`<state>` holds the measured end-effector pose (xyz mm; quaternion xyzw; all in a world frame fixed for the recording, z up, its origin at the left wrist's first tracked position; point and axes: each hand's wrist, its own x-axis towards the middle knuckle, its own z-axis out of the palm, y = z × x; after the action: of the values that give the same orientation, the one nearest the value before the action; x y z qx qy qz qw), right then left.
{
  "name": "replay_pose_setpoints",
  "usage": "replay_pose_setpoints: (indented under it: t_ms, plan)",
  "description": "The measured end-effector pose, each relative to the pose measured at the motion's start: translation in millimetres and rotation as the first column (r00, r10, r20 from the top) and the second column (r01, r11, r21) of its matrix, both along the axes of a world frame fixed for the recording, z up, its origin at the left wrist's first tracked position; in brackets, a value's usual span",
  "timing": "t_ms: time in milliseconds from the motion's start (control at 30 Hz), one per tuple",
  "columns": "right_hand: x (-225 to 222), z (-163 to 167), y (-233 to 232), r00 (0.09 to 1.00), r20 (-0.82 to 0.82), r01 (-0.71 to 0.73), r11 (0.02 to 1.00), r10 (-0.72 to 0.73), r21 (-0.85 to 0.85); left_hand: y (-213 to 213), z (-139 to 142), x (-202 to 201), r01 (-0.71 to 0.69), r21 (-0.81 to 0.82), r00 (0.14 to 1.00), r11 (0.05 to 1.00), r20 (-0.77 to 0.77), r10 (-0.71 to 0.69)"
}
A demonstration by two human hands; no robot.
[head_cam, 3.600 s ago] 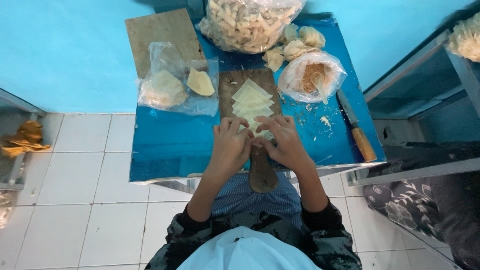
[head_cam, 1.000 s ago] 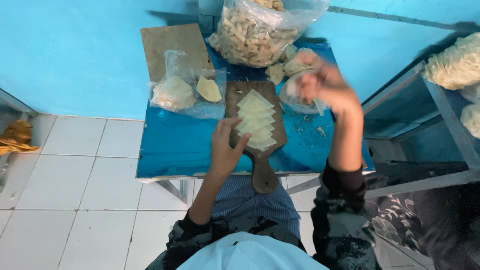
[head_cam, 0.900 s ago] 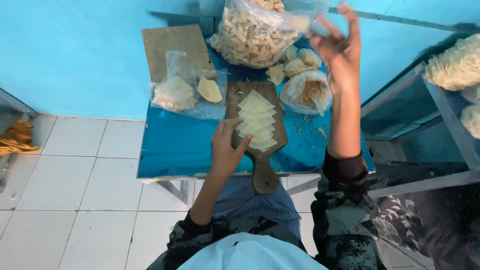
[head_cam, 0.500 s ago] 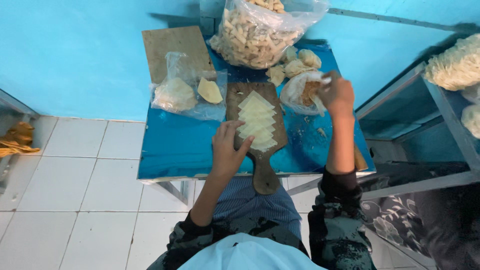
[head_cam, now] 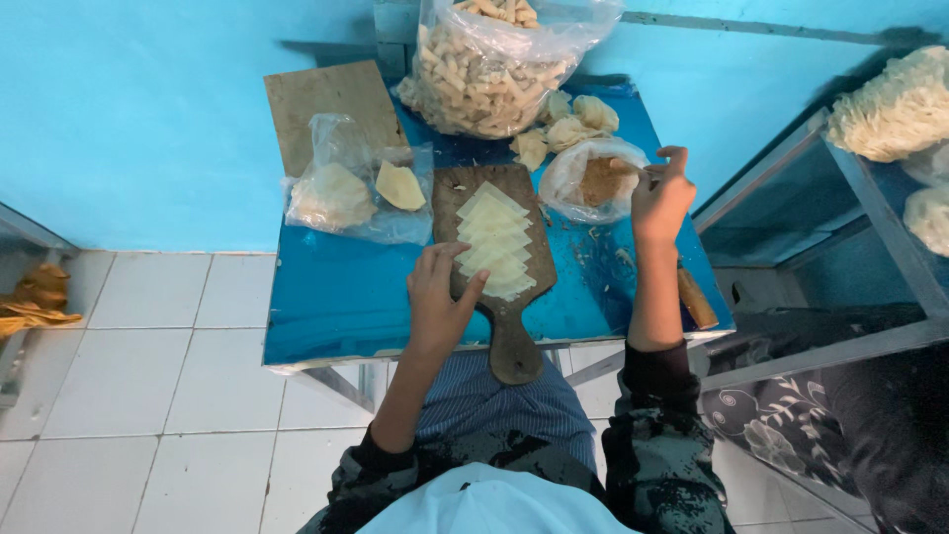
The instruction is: The person folds thin dough wrapper pieces by hand and arranges them into an overlapping diamond pattern on a wooden paddle board on the table, occasionally taking pieces from a plastic bag and using a spoon to add brown filling from a bag. The person continues folding and stacking wrappers to build up the layered pattern.
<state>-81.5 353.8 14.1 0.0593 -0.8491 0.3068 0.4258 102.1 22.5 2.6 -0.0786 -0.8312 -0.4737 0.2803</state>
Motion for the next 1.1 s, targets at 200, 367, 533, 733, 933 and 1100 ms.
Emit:
replay_pose_setpoints:
  t_ms: [200,367,533,733,933,1100]
  plan:
    - [-2,-2,-10,0.999,0.004,-0.032,0.994,0.032,0.105,0,1,0,0.001,-0.045,0.999,0.999,-0.046,-0.003]
    - [-11,-8,-6,0.998,-0.023,-0.059,0.997,0.058,-0.048,1,1,0,-0.005,-0.055,1.000,0.998,-0.029,0.003]
    - [-20,-16,15,0.984,0.058,-0.131,0.909,0.167,-0.396,1,0,0,-0.007,-0.069,1.000,0.998,-0.028,0.005]
    - [-19,-16,35,0.936,0.005,-0.240,0.645,0.353,-0.725,0,-2,0,-0.097,-0.118,0.995,0.988,-0.016,0.096]
    - [29,-12,22,0.889,-0.042,-0.331,0.578,0.455,-0.745,0,-11,12,-0.191,-0.326,0.973,0.926,0.062,0.222]
    - [83,-19,-26,0.838,0.030,-0.340,0.565,0.544,-0.752,9,-18,10,-0.207,-0.403,0.973,0.891,0.010,0.231]
